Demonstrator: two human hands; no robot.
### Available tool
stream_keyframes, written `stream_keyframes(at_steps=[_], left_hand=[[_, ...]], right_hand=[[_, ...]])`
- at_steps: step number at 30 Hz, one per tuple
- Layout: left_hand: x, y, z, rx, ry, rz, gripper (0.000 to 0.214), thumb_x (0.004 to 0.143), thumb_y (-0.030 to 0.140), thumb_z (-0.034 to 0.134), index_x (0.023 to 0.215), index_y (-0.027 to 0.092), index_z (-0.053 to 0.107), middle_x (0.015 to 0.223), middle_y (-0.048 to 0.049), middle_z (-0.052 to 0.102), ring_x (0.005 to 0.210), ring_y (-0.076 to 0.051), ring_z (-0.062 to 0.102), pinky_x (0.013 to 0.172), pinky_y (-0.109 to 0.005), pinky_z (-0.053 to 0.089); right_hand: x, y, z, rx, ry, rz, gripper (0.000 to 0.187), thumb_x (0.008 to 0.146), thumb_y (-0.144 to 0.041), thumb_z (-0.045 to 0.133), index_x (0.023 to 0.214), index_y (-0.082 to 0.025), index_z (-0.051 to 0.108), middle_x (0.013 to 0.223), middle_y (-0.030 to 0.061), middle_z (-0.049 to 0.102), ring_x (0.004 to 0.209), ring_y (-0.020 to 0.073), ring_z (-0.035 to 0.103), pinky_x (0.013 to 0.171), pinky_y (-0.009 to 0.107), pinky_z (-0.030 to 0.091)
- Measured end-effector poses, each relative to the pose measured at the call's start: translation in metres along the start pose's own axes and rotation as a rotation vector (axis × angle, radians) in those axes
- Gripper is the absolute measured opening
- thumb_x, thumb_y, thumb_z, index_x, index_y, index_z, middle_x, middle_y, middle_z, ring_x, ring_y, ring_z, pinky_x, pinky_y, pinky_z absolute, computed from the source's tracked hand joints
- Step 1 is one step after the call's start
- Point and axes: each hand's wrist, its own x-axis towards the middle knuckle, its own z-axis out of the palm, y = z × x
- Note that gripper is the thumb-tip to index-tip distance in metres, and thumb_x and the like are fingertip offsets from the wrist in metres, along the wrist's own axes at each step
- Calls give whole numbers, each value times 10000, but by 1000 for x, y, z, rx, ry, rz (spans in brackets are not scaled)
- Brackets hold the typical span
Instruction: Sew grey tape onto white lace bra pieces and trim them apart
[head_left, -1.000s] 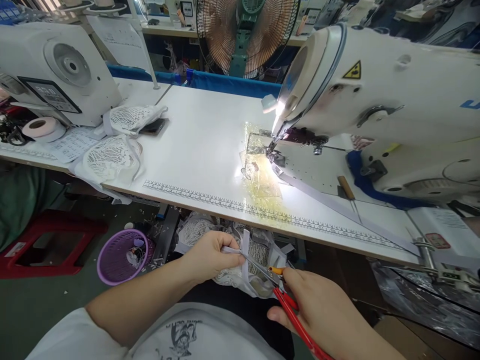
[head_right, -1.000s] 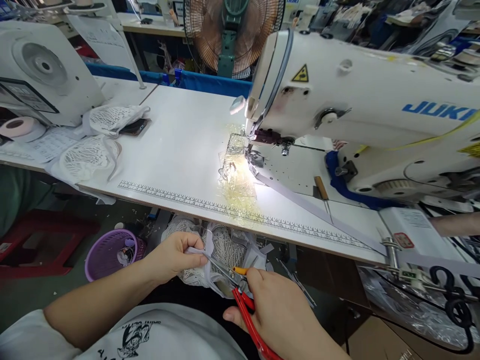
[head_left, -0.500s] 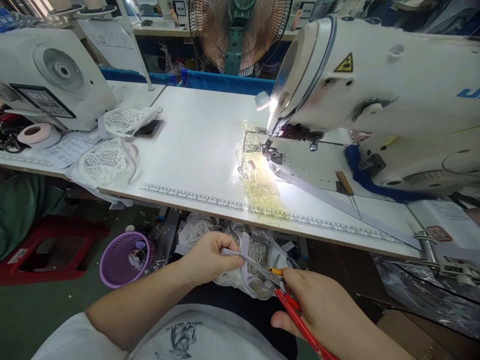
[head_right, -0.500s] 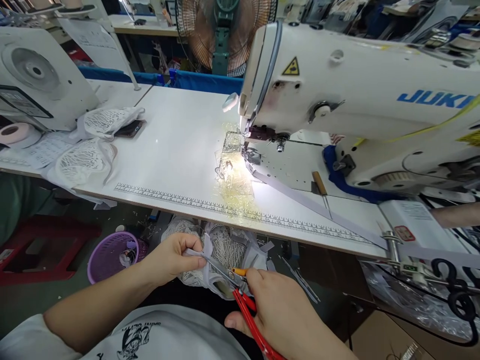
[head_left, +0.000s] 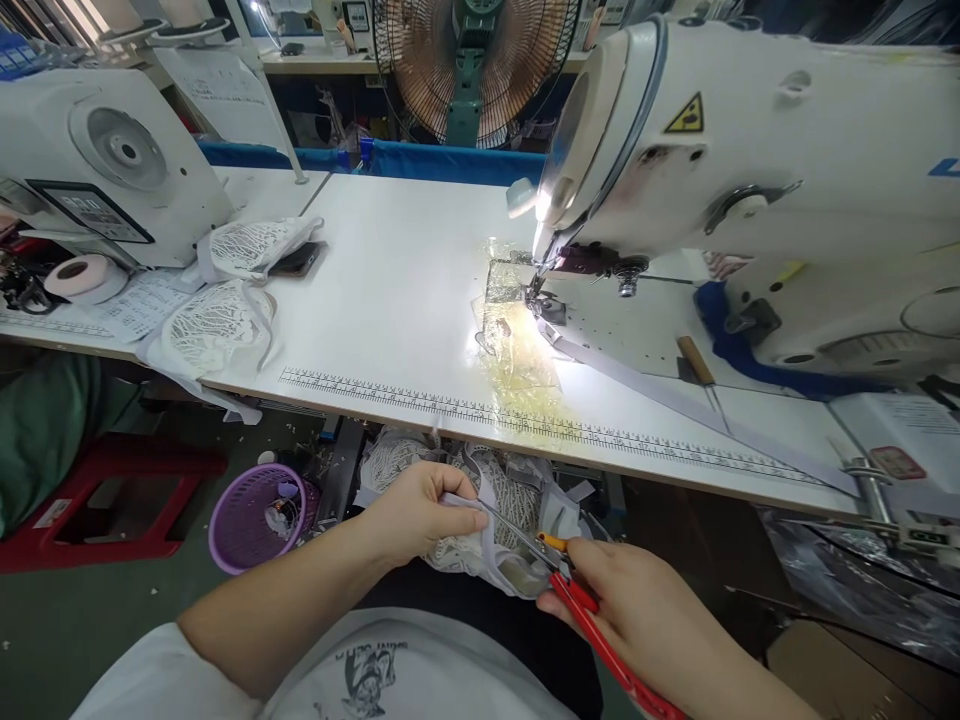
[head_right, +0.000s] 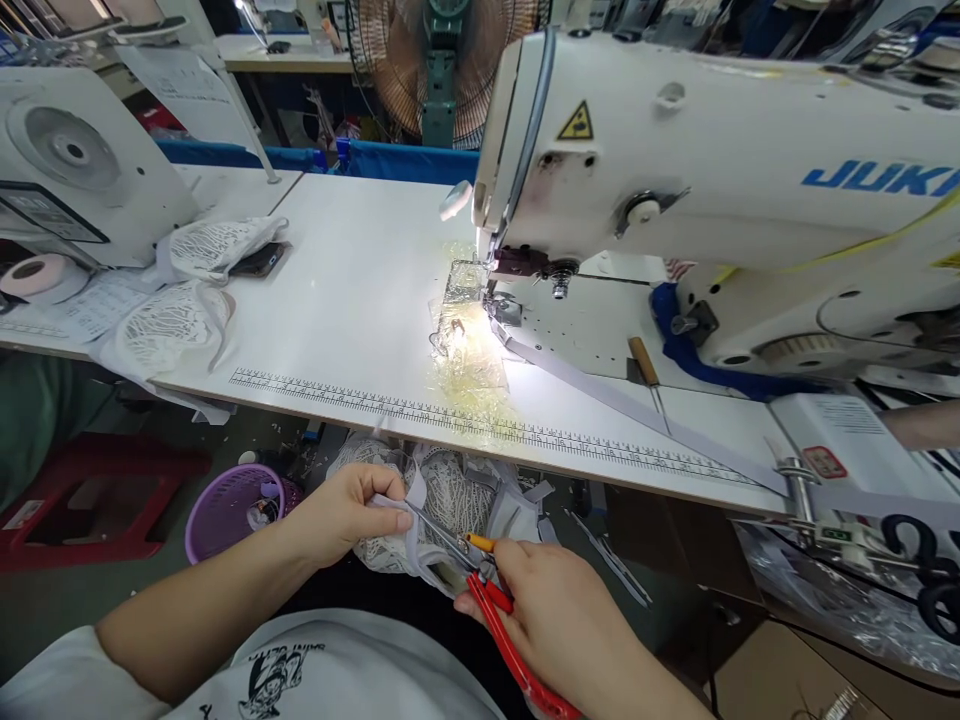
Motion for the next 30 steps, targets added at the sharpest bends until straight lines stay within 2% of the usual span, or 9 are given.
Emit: stream_keyframes(at_steps=[5, 11, 13, 15, 18, 20, 23, 26, 30], left_hand=[[-2, -2, -2, 13, 5, 53, 313, 568, 330, 731, 567, 152, 473, 526, 59, 415, 458, -47, 331, 458, -194, 248], [-4, -2, -1, 37, 1, 151, 337, 604, 347, 731, 573, 156, 455, 571, 48, 401, 510, -63, 343, 488, -206, 273], [-5, -1, 0, 62, -2, 222, 331, 624, 347, 725, 559, 152, 465, 613, 26, 431, 577, -88, 394, 542, -221, 313], [-5, 1, 1, 62, -3, 258, 333, 633, 360, 722, 558, 149, 475, 675, 2, 478, 638, -108, 432, 590, -235, 338], [-6, 0, 1, 45, 11, 190, 343, 619, 395, 730, 586, 150, 493, 679, -8, 519, 612, -108, 438, 578, -240, 338], [-7, -1, 0, 21, 19, 139, 345, 610, 402, 738, 604, 154, 497, 617, 10, 495, 580, -107, 437, 567, -240, 336], [-6, -4, -1, -8, 16, 148, 330, 613, 379, 741, 607, 157, 498, 611, 22, 459, 594, -110, 444, 579, -240, 341], [-4, -6, 0, 10, 8, 231, 313, 637, 340, 729, 585, 153, 483, 698, 6, 464, 650, -113, 442, 596, -236, 343], [-3, -6, 3, 76, 12, 276, 312, 664, 348, 705, 581, 158, 472, 669, 12, 437, 654, -117, 426, 604, -239, 337]], right_hand=[[3, 7, -6, 275, -68, 65, 371, 827, -499, 412, 613, -228, 276, 569, -29, 416, 498, 119, 384, 467, 234, 298], [12, -4, 3, 765, 160, 63, 327, 769, -495, 502, 680, -219, 353, 608, -45, 366, 536, 105, 333, 479, 226, 304], [15, -10, 5, 790, 183, 34, 324, 760, -482, 510, 670, -219, 344, 620, -41, 373, 545, 107, 331, 487, 229, 301], [17, -13, 5, 703, 160, 3, 340, 727, -460, 554, 651, -221, 325, 622, -42, 379, 550, 110, 329, 498, 234, 298], [17, -11, 1, 540, 109, -17, 383, 679, -455, 612, 625, -221, 313, 600, -46, 383, 537, 111, 320, 489, 232, 276], [17, -9, -1, 524, 98, -2, 393, 674, -458, 617, 616, -221, 310, 597, -45, 387, 534, 111, 320, 481, 229, 274], [17, -11, -2, 682, 131, 63, 345, 690, -423, 604, 624, -221, 332, 606, -44, 399, 544, 111, 342, 486, 233, 322], [21, -22, 2, 939, 222, 136, 284, 661, -391, 640, 693, -216, 418, 667, -26, 493, 572, 119, 422, 515, 254, 403], [32, -40, 10, 1153, 354, 84, 285, 656, -383, 668, 756, -216, 459, 747, 0, 566, 617, 134, 490, 558, 275, 453]])
